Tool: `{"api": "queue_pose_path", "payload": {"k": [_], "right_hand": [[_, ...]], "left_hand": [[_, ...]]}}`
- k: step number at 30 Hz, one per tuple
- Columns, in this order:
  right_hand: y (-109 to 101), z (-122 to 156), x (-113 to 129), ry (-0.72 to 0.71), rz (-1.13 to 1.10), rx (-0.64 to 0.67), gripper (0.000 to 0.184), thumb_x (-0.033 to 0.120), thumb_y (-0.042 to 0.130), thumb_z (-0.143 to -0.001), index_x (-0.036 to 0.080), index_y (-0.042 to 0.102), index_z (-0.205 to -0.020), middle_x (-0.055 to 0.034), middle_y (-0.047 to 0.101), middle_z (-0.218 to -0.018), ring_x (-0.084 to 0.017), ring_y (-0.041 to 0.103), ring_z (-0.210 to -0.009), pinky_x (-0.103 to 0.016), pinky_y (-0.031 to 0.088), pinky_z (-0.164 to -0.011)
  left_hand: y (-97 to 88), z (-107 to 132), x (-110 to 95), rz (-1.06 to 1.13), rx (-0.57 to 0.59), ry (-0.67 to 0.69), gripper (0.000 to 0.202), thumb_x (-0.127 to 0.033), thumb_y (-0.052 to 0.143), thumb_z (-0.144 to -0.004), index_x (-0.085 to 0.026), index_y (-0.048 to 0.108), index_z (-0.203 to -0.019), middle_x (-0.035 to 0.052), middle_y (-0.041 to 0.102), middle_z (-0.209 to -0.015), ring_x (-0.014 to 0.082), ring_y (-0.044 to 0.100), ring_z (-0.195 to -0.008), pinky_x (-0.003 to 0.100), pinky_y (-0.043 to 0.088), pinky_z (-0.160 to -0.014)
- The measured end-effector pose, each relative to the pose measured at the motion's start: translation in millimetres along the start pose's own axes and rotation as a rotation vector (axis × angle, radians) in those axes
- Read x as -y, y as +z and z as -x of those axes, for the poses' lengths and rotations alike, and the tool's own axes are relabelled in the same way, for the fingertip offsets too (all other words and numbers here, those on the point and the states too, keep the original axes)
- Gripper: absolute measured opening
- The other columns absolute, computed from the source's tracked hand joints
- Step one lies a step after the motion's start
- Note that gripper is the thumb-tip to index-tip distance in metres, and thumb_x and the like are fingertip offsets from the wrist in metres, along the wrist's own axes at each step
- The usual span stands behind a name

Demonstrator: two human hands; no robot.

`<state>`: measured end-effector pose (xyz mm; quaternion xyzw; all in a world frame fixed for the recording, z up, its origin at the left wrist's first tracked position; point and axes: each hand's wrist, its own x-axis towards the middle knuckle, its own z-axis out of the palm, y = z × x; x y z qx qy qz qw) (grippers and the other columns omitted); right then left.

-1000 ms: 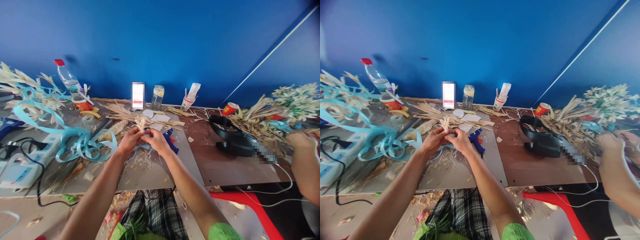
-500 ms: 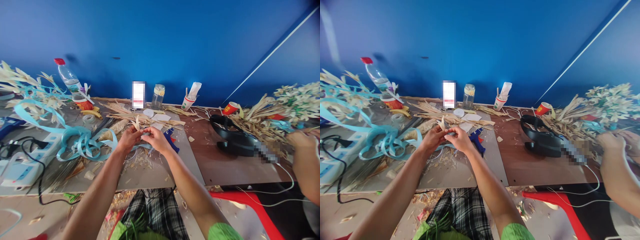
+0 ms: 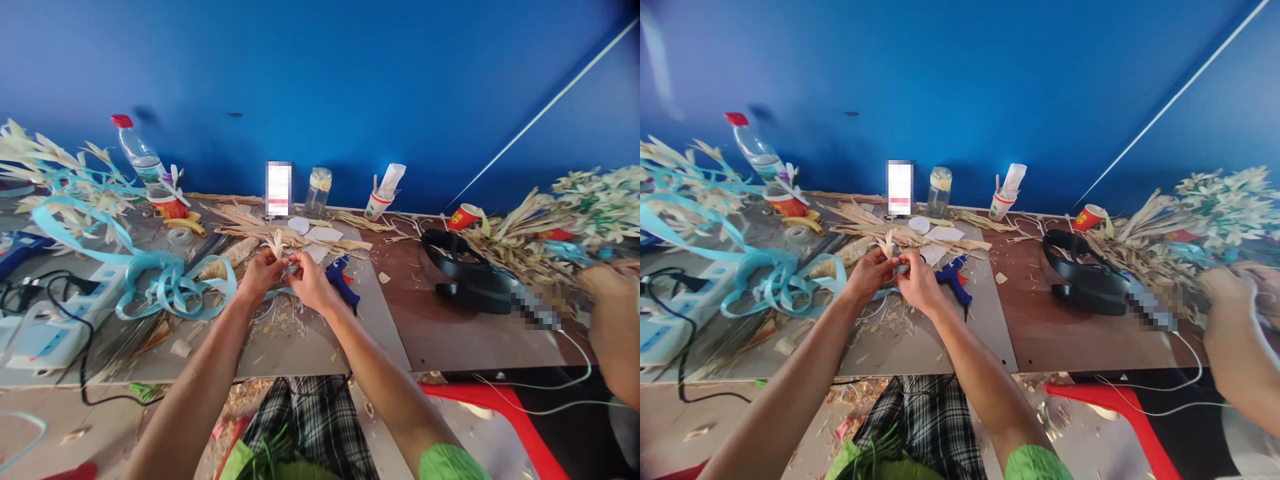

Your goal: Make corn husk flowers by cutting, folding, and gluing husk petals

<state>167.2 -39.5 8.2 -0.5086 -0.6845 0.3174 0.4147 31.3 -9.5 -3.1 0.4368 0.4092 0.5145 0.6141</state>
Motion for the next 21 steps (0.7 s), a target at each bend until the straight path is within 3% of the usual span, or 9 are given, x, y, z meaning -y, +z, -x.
{"api": "queue_pose_path", "payload": {"k": [5,12,14,17,21], "right_hand": [[-2,1,2,-0.102,0.045,0.011,0.031,0.012,0.052,-0.074,0.019,0.049,-0.104,-0.0065,0.063,-0.093,-0.015,0.058,-0.072,-0.028,0.045,-0.070],[-6,1,6,-0.102,-0.075,0.033,0.029,0.016,0.055,-0.071,0.019,0.049,-0.099,-0.0055,0.061,-0.095,-0.013,0.056,-0.071,-0.029,0.046,-0.073],[-6,-2,7,-0.039,-0.219,0.045,0.030,0.020,0.059,-0.068,0.019,0.050,-0.097,-0.0041,0.061,-0.093,-0.011,0.054,-0.067,-0.027,0.046,-0.068],[-5,-6,4,0.163,-0.423,0.037,0.024,0.029,0.061,-0.069,0.018,0.053,-0.089,0.0004,0.060,-0.075,-0.010,0.051,-0.058,-0.023,0.043,-0.056],[-6,-10,0,0.343,-0.493,0.015,0.014,0.031,0.057,-0.072,0.018,0.057,-0.077,0.0035,0.055,-0.057,-0.008,0.045,-0.047,-0.020,0.035,-0.046]], "left_hand": [[0.4,2,-3,0.050,0.042,-0.009,0.036,-0.034,0.080,-0.057,-0.014,0.057,-0.077,-0.0026,0.058,-0.062,0.0033,0.041,-0.044,0.018,0.025,-0.042],[1.4,4,-6,0.076,0.040,-0.024,0.037,-0.034,0.081,-0.057,-0.014,0.058,-0.079,-0.0012,0.060,-0.066,0.0052,0.047,-0.049,0.018,0.029,-0.045],[1.8,4,-7,0.077,0.038,-0.020,0.036,-0.033,0.079,-0.059,-0.015,0.058,-0.081,-0.0004,0.061,-0.068,0.0065,0.050,-0.052,0.019,0.032,-0.047],[2.5,5,-7,0.051,0.027,-0.008,0.034,-0.033,0.079,-0.059,-0.015,0.057,-0.079,-0.0021,0.059,-0.064,0.0057,0.047,-0.049,0.019,0.030,-0.045],[4.7,6,-6,-0.029,0.020,0.011,0.033,-0.034,0.078,-0.059,-0.015,0.055,-0.075,-0.0027,0.057,-0.062,0.0076,0.049,-0.050,0.019,0.031,-0.045]]}}
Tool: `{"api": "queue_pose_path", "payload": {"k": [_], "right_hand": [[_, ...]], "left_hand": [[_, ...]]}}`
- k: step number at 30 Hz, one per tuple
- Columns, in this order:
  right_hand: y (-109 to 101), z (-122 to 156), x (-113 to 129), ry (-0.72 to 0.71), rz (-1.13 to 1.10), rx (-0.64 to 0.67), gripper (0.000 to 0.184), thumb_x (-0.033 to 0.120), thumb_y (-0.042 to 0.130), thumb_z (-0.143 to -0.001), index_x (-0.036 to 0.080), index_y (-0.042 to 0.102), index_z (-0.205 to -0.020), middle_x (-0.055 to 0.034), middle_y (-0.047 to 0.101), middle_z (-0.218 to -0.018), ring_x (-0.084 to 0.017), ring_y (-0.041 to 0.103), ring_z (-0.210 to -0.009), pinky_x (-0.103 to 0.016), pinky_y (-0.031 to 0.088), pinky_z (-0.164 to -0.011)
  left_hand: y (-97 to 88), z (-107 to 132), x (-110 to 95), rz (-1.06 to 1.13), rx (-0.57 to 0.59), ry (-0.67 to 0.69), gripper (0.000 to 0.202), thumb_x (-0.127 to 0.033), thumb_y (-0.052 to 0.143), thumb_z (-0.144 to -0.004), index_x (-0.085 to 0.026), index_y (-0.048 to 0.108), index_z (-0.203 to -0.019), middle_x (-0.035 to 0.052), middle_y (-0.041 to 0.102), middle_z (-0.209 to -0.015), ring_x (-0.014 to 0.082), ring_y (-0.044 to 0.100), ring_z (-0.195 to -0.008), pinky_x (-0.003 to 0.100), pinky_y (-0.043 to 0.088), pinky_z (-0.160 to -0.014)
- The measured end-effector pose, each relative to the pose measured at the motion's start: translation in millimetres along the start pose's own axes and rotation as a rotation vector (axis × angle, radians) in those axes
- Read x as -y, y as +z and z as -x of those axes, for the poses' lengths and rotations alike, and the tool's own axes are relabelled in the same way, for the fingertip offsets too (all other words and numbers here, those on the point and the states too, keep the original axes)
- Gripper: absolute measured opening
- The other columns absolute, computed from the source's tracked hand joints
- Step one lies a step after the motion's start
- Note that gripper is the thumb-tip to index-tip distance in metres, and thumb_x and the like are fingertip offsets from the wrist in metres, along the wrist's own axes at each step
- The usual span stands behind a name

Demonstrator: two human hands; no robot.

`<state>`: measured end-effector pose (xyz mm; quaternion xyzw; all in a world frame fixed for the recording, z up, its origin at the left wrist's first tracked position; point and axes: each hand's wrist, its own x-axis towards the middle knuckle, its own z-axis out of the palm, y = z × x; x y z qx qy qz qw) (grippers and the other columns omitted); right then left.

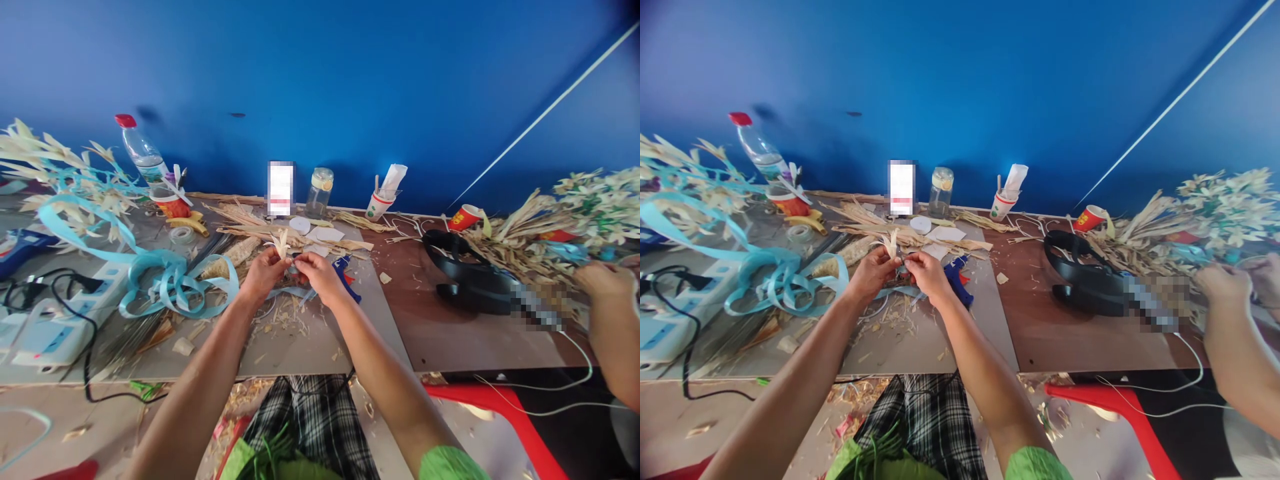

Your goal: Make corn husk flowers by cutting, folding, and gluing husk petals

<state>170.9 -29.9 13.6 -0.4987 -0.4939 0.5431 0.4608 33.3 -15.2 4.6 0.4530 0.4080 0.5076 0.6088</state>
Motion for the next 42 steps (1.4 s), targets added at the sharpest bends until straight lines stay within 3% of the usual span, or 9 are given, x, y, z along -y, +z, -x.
{"api": "queue_pose_path", "payload": {"k": [7,11,20,24,27,31,35,42], "right_hand": [[-7,0,2,0.136,0.047,0.090,0.014,0.029,0.061,-0.070,0.016,0.062,-0.065,0.0035,0.055,-0.048,-0.007,0.042,-0.042,-0.019,0.030,-0.043],[-10,-2,-1,0.137,0.056,0.147,0.010,0.024,0.066,-0.063,0.016,0.061,-0.061,0.0037,0.055,-0.050,-0.007,0.043,-0.045,-0.019,0.031,-0.045],[-7,0,2,-0.155,0.462,-0.002,0.011,0.021,0.057,-0.065,0.018,0.057,-0.054,0.0038,0.049,-0.049,-0.011,0.045,-0.056,-0.021,0.032,-0.053],[-9,0,3,-0.147,0.352,-0.008,0.011,0.024,0.054,-0.068,0.019,0.056,-0.060,0.0036,0.051,-0.051,-0.011,0.046,-0.054,-0.021,0.033,-0.052],[-10,0,4,-0.148,0.210,0.018,0.008,0.024,0.052,-0.066,0.019,0.055,-0.061,0.0051,0.049,-0.051,-0.010,0.044,-0.049,-0.020,0.033,-0.050],[-9,1,7,-0.136,0.122,0.057,0.007,0.024,0.052,-0.063,0.018,0.054,-0.060,0.0055,0.047,-0.052,-0.008,0.040,-0.047,-0.020,0.031,-0.047],[-7,0,5,-0.136,0.103,0.084,0.010,0.027,0.053,-0.063,0.017,0.056,-0.063,0.0050,0.048,-0.054,-0.008,0.039,-0.049,-0.020,0.033,-0.049],[-7,0,5,-0.188,0.283,0.082,0.011,0.024,0.051,-0.068,0.017,0.059,-0.068,0.0047,0.051,-0.055,-0.009,0.043,-0.051,-0.020,0.035,-0.051]], "left_hand": [[3.3,2,0,-0.113,0.015,0.018,0.027,-0.030,0.074,-0.061,-0.015,0.055,-0.073,-0.0043,0.053,-0.057,0.0070,0.043,-0.048,0.019,0.030,-0.045],[4.6,3,-1,-0.136,0.026,0.001,0.026,-0.028,0.075,-0.060,-0.015,0.057,-0.074,-0.0030,0.055,-0.060,0.0081,0.045,-0.051,0.020,0.030,-0.047],[6.4,3,0,-0.122,0.035,-0.019,0.030,-0.033,0.078,-0.059,-0.014,0.055,-0.065,-0.0048,0.049,-0.055,0.0063,0.041,-0.049,0.019,0.029,-0.047],[6.0,8,-5,0.101,0.181,-0.055,0.031,-0.031,0.079,-0.060,-0.015,0.061,-0.080,-0.0014,0.058,-0.069,0.0084,0.050,-0.058,0.022,0.039,-0.057],[6.4,12,-13,0.237,0.244,-0.089,0.030,-0.031,0.077,-0.064,-0.013,0.065,-0.084,0.0005,0.058,-0.071,0.0066,0.047,-0.056,0.021,0.038,-0.055],[5.7,13,-13,0.259,0.222,-0.091,0.031,-0.029,0.077,-0.065,-0.013,0.069,-0.090,-0.0002,0.057,-0.065,0.0051,0.042,-0.052,0.020,0.036,-0.051],[3.6,10,-6,0.227,0.186,-0.076,0.027,-0.028,0.078,-0.062,-0.014,0.071,-0.085,0.0025,0.063,-0.073,0.0081,0.052,-0.062,0.020,0.042,-0.058],[1.5,7,-2,0.168,0.145,-0.055,0.026,-0.029,0.080,-0.059,-0.014,0.070,-0.078,0.0021,0.066,-0.075,0.0105,0.057,-0.068,0.022,0.045,-0.065]]}}
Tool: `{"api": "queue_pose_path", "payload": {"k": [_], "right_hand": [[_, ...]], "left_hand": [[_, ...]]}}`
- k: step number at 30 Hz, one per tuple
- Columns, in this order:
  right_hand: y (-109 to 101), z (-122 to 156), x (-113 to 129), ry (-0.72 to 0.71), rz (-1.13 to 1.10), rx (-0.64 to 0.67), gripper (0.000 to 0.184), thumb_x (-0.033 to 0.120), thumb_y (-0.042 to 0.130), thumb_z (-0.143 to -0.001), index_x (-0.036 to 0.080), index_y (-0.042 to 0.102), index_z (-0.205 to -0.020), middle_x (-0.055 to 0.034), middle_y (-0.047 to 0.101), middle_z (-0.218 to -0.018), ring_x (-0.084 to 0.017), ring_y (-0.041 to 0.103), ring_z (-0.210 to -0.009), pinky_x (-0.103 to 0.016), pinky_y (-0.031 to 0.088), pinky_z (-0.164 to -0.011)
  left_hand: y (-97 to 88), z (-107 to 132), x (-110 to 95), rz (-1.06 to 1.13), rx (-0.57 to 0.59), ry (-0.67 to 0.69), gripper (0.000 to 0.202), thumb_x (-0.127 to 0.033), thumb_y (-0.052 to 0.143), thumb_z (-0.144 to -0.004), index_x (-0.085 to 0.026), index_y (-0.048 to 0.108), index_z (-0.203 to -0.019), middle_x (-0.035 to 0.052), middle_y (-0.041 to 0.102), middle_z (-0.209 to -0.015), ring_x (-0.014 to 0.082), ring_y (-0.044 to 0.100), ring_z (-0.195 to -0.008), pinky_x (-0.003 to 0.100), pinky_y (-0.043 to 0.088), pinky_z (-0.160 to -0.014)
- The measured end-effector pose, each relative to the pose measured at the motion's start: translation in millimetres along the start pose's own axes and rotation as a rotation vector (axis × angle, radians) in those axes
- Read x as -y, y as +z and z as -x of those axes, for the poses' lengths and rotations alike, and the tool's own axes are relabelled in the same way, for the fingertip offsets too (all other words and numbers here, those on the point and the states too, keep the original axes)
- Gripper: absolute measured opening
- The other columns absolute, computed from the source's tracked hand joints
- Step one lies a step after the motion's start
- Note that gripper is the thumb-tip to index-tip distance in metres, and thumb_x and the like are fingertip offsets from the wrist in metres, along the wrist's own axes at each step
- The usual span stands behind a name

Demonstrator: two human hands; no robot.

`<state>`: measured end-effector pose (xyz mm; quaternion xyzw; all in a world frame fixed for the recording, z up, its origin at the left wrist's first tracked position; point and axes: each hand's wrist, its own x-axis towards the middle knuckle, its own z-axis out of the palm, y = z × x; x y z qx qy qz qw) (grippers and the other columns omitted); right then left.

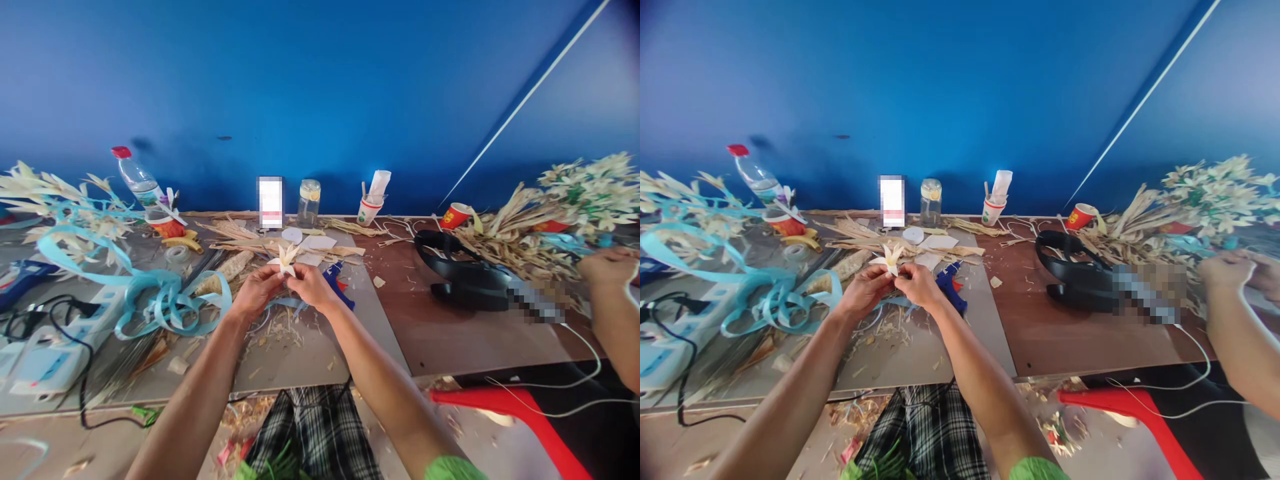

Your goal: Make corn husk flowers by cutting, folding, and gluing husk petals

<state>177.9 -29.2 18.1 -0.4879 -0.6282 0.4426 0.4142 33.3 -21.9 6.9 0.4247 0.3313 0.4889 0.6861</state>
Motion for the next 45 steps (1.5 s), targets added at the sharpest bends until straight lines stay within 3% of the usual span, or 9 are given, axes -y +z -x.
{"api": "queue_pose_path", "payload": {"k": [6,12,22,33,45], "right_hand": [[1,2,5,-0.091,0.349,-0.160,0.014,0.017,0.053,-0.074,0.017,0.067,-0.077,-0.0021,0.065,-0.069,-0.014,0.056,-0.064,-0.023,0.041,-0.063],[5,5,6,-0.060,0.441,-0.189,0.016,0.021,0.055,-0.079,0.019,0.070,-0.086,-0.0047,0.071,-0.075,-0.016,0.062,-0.067,-0.025,0.045,-0.068],[1,5,3,-0.057,0.366,-0.179,0.014,0.016,0.056,-0.075,0.020,0.068,-0.082,-0.0011,0.067,-0.069,-0.015,0.059,-0.065,-0.024,0.043,-0.066],[-1,4,5,-0.070,0.248,-0.110,0.016,0.022,0.052,-0.075,0.018,0.067,-0.073,0.0019,0.061,-0.065,-0.012,0.052,-0.062,-0.021,0.038,-0.062],[-4,0,0,0.005,0.176,-0.070,0.017,0.021,0.050,-0.072,0.016,0.064,-0.063,0.0032,0.057,-0.054,-0.010,0.049,-0.055,-0.020,0.036,-0.056]], "left_hand": [[-2.0,-3,4,-0.249,-0.066,0.070,0.024,-0.030,0.075,-0.065,-0.014,0.066,-0.079,-0.0023,0.056,-0.061,0.0063,0.043,-0.053,0.019,0.031,-0.050],[-8.0,-9,10,-0.203,-0.066,0.078,0.026,-0.027,0.075,-0.063,-0.014,0.063,-0.082,-0.0026,0.056,-0.066,0.0065,0.045,-0.054,0.020,0.033,-0.052],[-5.9,-5,1,-0.085,-0.124,-0.057,0.029,-0.026,0.080,-0.056,-0.012,0.061,-0.073,-0.0029,0.054,-0.059,0.0047,0.044,-0.047,0.019,0.032,-0.046],[-7.5,-5,-1,-0.141,-0.148,-0.004,0.026,-0.026,0.078,-0.057,-0.013,0.058,-0.066,-0.0041,0.051,-0.053,0.0049,0.043,-0.044,0.019,0.030,-0.044],[-9.7,-7,3,-0.189,-0.036,-0.039,0.030,-0.029,0.078,-0.060,-0.012,0.061,-0.079,-0.0020,0.055,-0.065,0.0047,0.043,-0.048,0.019,0.029,-0.044]]}}
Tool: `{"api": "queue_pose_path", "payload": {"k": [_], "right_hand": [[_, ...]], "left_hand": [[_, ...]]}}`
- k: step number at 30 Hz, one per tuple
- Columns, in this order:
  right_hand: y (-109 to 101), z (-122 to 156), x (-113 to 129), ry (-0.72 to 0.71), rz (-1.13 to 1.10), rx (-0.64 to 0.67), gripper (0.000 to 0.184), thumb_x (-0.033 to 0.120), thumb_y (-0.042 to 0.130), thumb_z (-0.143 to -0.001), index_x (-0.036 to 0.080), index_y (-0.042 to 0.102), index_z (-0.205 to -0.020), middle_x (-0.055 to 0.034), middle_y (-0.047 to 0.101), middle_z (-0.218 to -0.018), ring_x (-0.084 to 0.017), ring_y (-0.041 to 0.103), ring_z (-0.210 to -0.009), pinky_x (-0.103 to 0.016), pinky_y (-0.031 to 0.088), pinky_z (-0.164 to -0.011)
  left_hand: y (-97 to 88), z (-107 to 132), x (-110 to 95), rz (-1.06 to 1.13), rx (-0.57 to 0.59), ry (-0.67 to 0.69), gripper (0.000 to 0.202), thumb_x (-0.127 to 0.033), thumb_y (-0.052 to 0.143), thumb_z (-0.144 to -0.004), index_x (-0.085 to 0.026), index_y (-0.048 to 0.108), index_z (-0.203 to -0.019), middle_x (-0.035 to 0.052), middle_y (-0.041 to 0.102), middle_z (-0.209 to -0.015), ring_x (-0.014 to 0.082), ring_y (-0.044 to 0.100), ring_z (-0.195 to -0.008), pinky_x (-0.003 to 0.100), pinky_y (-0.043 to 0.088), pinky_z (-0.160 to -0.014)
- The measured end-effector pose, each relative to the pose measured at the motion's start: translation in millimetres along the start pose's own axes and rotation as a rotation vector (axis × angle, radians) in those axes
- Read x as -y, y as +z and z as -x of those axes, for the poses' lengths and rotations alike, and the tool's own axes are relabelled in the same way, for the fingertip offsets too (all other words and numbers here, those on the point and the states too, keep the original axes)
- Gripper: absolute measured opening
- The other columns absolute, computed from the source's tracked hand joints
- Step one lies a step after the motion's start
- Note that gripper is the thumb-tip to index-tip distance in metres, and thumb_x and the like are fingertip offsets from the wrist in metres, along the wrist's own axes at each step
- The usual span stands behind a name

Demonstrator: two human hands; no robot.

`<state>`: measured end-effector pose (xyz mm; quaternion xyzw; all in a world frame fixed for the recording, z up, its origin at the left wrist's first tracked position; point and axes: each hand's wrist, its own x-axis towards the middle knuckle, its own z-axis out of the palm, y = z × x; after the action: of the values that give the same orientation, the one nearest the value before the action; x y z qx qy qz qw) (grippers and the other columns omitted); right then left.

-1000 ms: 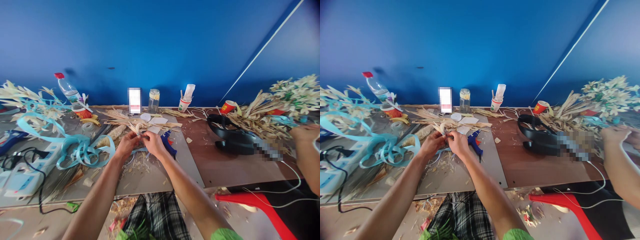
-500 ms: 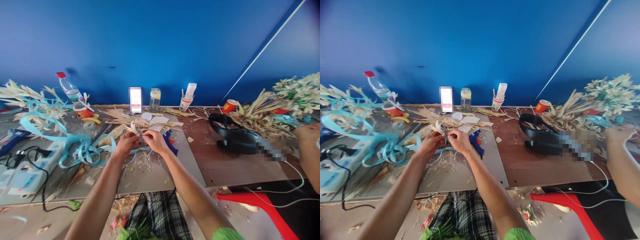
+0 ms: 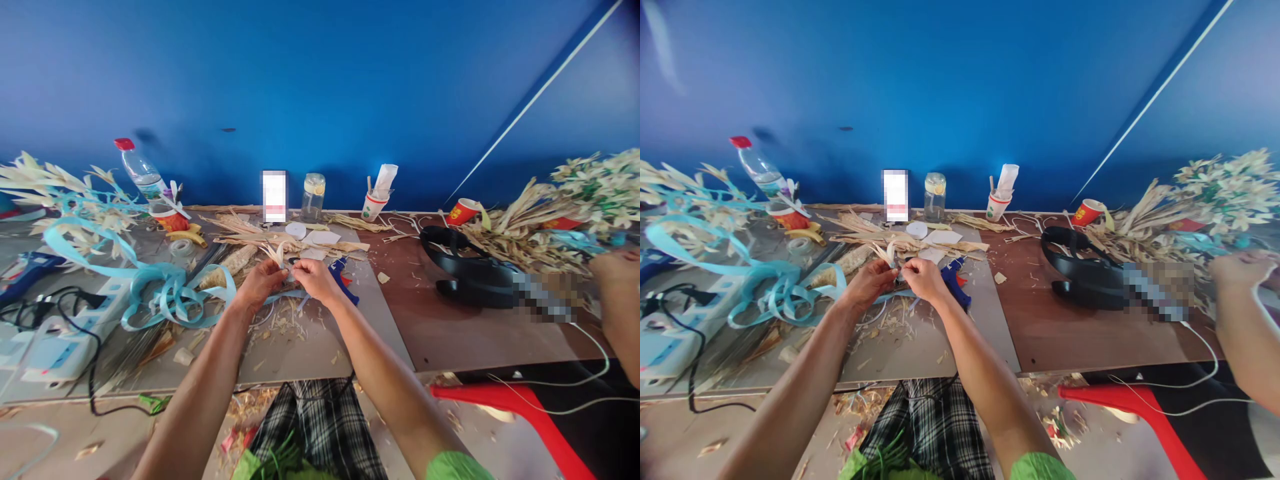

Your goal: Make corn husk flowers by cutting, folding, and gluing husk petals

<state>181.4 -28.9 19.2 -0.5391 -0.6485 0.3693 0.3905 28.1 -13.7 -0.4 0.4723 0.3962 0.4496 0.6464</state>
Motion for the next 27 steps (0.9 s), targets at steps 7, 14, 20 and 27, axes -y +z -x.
{"api": "queue_pose_path", "payload": {"k": [7,14,20,27], "right_hand": [[2,-3,-5,0.010,-0.064,0.002,0.016,0.023,0.053,-0.074,0.015,0.066,-0.081,0.0007,0.065,-0.064,-0.011,0.055,-0.055,-0.021,0.041,-0.056],[-2,-3,-7,-0.115,0.032,-0.095,0.021,0.024,0.052,-0.079,0.014,0.068,-0.085,-0.0027,0.068,-0.072,-0.013,0.059,-0.063,-0.023,0.044,-0.063],[-2,-2,-5,-0.137,0.115,-0.137,0.021,0.024,0.050,-0.082,0.015,0.069,-0.084,-0.0033,0.069,-0.075,-0.014,0.061,-0.068,-0.023,0.043,-0.067],[-14,-14,-21,-0.086,0.024,-0.318,0.023,0.028,0.048,-0.082,0.015,0.067,-0.087,-0.0062,0.069,-0.081,-0.016,0.060,-0.074,-0.026,0.045,-0.073]], "left_hand": [[3.8,0,-1,-0.036,-0.087,0.030,0.032,-0.028,0.078,-0.056,-0.012,0.060,-0.077,-0.0038,0.052,-0.058,0.0040,0.038,-0.042,0.019,0.026,-0.041],[2.7,2,-2,-0.019,-0.092,0.012,0.030,-0.029,0.079,-0.056,-0.013,0.058,-0.071,-0.0037,0.052,-0.059,0.0047,0.041,-0.045,0.019,0.029,-0.043],[3.6,2,-2,-0.057,-0.123,-0.004,0.030,-0.028,0.079,-0.054,-0.013,0.056,-0.067,-0.0044,0.050,-0.055,0.0053,0.042,-0.044,0.020,0.028,-0.042],[-0.2,-1,-2,0.027,-0.141,-0.003,0.032,-0.024,0.079,-0.053,-0.013,0.058,-0.075,-0.0041,0.053,-0.059,0.0047,0.043,-0.044,0.018,0.028,-0.041]]}}
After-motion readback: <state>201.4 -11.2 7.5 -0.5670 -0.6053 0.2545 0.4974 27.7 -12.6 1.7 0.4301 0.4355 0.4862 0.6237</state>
